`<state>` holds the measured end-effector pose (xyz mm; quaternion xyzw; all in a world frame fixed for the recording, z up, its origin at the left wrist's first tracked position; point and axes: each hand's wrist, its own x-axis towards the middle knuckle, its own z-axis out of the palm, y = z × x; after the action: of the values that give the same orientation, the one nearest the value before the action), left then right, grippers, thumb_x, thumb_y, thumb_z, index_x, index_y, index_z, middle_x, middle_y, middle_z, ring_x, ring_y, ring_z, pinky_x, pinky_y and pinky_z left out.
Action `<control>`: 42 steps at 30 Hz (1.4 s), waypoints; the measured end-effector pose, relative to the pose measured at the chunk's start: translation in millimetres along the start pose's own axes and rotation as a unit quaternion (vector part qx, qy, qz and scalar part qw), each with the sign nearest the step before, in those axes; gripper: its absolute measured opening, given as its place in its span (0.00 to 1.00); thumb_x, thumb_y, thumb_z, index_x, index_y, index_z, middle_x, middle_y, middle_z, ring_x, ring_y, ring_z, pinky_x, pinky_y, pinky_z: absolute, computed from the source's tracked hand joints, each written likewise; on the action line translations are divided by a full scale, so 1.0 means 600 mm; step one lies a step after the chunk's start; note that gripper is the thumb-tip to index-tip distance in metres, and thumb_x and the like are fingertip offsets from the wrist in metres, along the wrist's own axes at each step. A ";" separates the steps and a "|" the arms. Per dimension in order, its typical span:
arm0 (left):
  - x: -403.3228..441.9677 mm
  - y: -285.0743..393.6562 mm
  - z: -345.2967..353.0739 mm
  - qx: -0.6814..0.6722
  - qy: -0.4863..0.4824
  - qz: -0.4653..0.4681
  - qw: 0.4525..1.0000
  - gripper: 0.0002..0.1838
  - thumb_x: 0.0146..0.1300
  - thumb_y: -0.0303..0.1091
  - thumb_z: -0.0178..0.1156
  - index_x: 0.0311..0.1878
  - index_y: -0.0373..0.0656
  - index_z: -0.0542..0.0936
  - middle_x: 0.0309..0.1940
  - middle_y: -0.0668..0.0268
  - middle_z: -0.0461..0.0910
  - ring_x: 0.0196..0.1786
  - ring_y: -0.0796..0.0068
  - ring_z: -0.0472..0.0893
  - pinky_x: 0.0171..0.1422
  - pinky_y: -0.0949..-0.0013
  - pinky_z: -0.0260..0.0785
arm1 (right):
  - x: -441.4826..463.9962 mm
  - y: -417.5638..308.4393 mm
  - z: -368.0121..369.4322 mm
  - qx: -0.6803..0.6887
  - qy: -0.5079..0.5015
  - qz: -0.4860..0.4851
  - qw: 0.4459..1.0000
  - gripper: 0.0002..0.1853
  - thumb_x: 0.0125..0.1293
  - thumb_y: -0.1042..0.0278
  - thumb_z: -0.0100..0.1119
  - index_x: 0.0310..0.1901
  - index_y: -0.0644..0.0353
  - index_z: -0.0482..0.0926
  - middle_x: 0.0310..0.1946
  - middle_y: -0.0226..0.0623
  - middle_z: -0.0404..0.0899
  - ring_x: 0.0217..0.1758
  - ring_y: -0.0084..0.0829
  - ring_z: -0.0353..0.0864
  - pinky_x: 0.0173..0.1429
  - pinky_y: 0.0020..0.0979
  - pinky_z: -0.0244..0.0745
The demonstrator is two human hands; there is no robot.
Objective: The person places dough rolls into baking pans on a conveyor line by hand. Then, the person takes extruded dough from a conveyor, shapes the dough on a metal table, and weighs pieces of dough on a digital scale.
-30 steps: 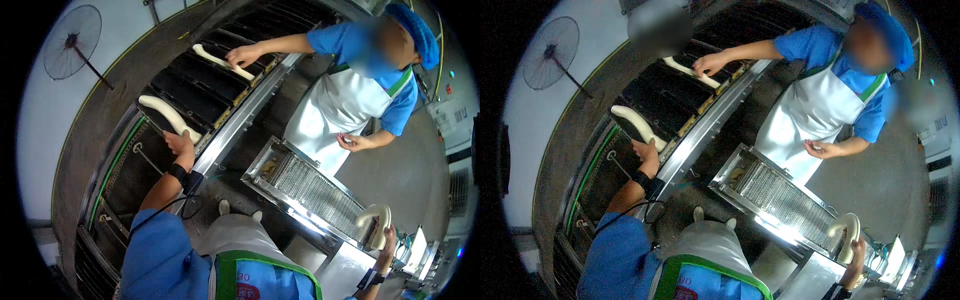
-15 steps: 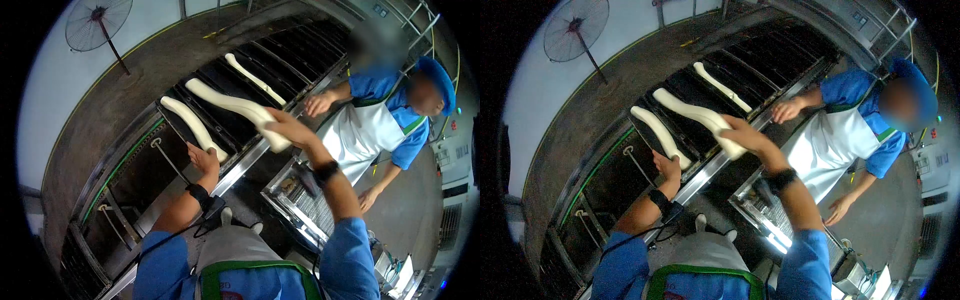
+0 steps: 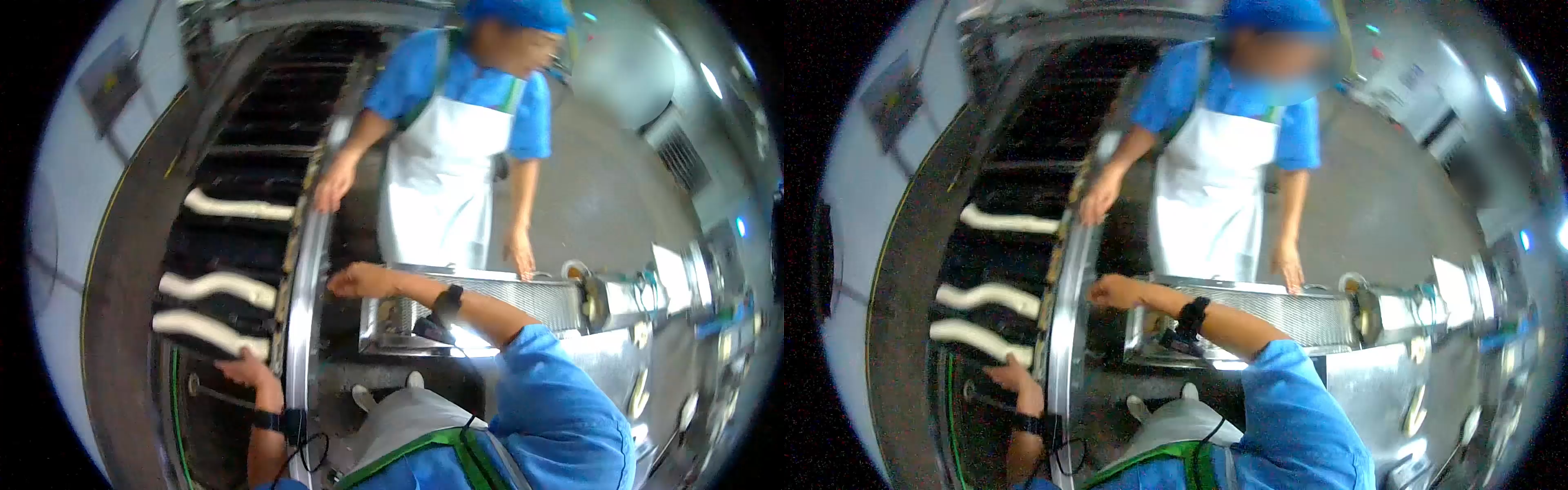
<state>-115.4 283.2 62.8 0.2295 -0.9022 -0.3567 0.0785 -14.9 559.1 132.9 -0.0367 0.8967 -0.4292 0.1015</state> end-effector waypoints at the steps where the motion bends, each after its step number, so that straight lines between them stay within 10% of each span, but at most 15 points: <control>1: -0.006 0.007 0.008 0.014 -0.015 -0.013 1.000 0.39 0.49 0.39 0.54 0.59 0.38 0.44 0.53 0.48 0.54 0.54 0.50 0.58 0.55 0.52 0.54 | -0.049 0.007 -0.016 0.022 -0.021 0.027 0.999 0.16 0.56 0.63 0.46 0.43 0.63 0.69 0.40 0.41 0.72 0.41 0.33 0.72 0.47 0.29 0.65; 5: -0.027 0.031 0.034 -0.035 -0.044 0.001 0.998 0.36 0.52 0.38 0.51 0.59 0.38 0.42 0.54 0.48 0.51 0.56 0.52 0.56 0.59 0.54 0.50 | -0.256 0.213 0.009 0.059 0.073 0.140 0.986 0.17 0.56 0.64 0.46 0.46 0.62 0.67 0.42 0.39 0.71 0.41 0.31 0.72 0.46 0.30 0.67; 12: 0.005 -0.016 0.176 0.001 0.043 0.031 0.999 0.33 0.48 0.49 0.52 0.49 0.35 0.55 0.41 0.47 0.65 0.42 0.52 0.68 0.44 0.55 0.62 | -0.668 0.371 0.016 0.346 0.307 0.421 0.780 0.13 0.57 0.66 0.43 0.41 0.64 0.70 0.28 0.37 0.74 0.29 0.27 0.74 0.29 0.26 0.73; 16: 0.086 -0.058 0.263 0.098 0.166 0.034 0.981 0.32 0.45 0.59 0.50 0.39 0.35 0.64 0.33 0.50 0.69 0.37 0.54 0.71 0.38 0.54 0.62 | -0.850 0.479 0.056 0.067 0.383 0.547 0.741 0.13 0.52 0.62 0.48 0.34 0.63 0.71 0.21 0.39 0.74 0.27 0.31 0.76 0.28 0.31 0.72; 17: 0.103 -0.057 0.278 0.137 0.191 0.040 0.971 0.33 0.44 0.61 0.49 0.37 0.35 0.67 0.31 0.51 0.71 0.35 0.55 0.71 0.37 0.54 0.62 | -0.871 0.460 0.064 0.116 0.500 0.596 0.617 0.14 0.52 0.60 0.49 0.33 0.65 0.71 0.19 0.41 0.73 0.26 0.32 0.76 0.27 0.32 0.71; 21: 0.037 -0.051 0.162 0.093 0.113 0.010 0.989 0.36 0.43 0.64 0.50 0.39 0.35 0.65 0.36 0.49 0.69 0.40 0.52 0.71 0.40 0.54 0.63 | -0.952 0.443 0.067 0.164 0.582 0.610 0.512 0.28 0.46 0.49 0.52 0.41 0.68 0.67 0.32 0.49 0.72 0.39 0.42 0.71 0.40 0.37 0.66; 23: 0.001 -0.002 0.125 0.020 0.060 0.011 0.998 0.31 0.47 0.45 0.57 0.47 0.31 0.60 0.40 0.44 0.68 0.40 0.52 0.71 0.40 0.56 0.66 | -0.985 0.550 0.091 -0.067 0.596 0.614 0.513 0.29 0.47 0.49 0.54 0.36 0.73 0.68 0.33 0.51 0.72 0.37 0.42 0.72 0.42 0.34 0.67; 24: 0.037 -0.034 0.131 0.004 0.010 0.095 0.995 0.29 0.48 0.42 0.57 0.47 0.31 0.61 0.38 0.45 0.69 0.39 0.54 0.72 0.40 0.58 0.67 | -0.924 0.383 0.011 0.231 0.613 0.578 0.487 0.35 0.45 0.46 0.56 0.39 0.78 0.65 0.37 0.54 0.69 0.43 0.40 0.70 0.47 0.33 0.64; 32: 0.071 -0.059 0.130 0.044 0.085 0.030 0.995 0.32 0.50 0.42 0.54 0.52 0.32 0.56 0.43 0.47 0.66 0.43 0.53 0.70 0.44 0.60 0.66 | -0.947 0.521 0.079 -0.107 0.417 0.704 0.565 0.28 0.44 0.49 0.57 0.36 0.69 0.66 0.23 0.41 0.72 0.31 0.33 0.73 0.36 0.29 0.69; 34: 0.050 -0.050 0.110 0.054 0.081 0.021 0.995 0.33 0.51 0.43 0.53 0.53 0.32 0.54 0.45 0.47 0.64 0.44 0.53 0.69 0.46 0.59 0.65 | -0.901 0.524 0.064 0.121 0.559 0.743 0.348 0.32 0.44 0.55 0.60 0.43 0.70 0.59 0.32 0.42 0.71 0.34 0.33 0.73 0.37 0.29 0.70; 37: 0.015 -0.034 0.077 0.075 0.066 0.009 0.995 0.32 0.52 0.40 0.52 0.55 0.33 0.51 0.48 0.47 0.62 0.46 0.55 0.68 0.47 0.60 0.65 | -0.878 0.485 0.079 0.158 0.584 0.667 0.435 0.30 0.43 0.59 0.61 0.42 0.70 0.59 0.30 0.41 0.71 0.29 0.33 0.73 0.31 0.30 0.71; 38: 0.018 -0.044 0.070 0.058 0.058 0.016 0.997 0.30 0.53 0.38 0.52 0.54 0.33 0.52 0.47 0.47 0.62 0.45 0.56 0.68 0.46 0.61 0.65 | -0.888 0.579 0.135 0.108 0.687 0.612 0.378 0.21 0.43 0.62 0.61 0.34 0.68 0.66 0.21 0.38 0.72 0.20 0.32 0.72 0.22 0.29 0.70; 42: -0.026 0.007 -0.005 -0.122 -0.091 0.038 0.988 0.26 0.54 0.35 0.50 0.52 0.33 0.53 0.44 0.48 0.63 0.41 0.60 0.69 0.45 0.62 0.64 | -0.853 0.357 0.148 0.408 0.537 0.416 0.610 0.08 0.51 0.67 0.52 0.30 0.61 0.69 0.26 0.35 0.70 0.24 0.25 0.70 0.24 0.29 0.66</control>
<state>-102.2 291.2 68.3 0.1505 -0.8633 -0.4804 0.0367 508.2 704.2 -11.0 0.6227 0.4419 -0.6050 -0.2256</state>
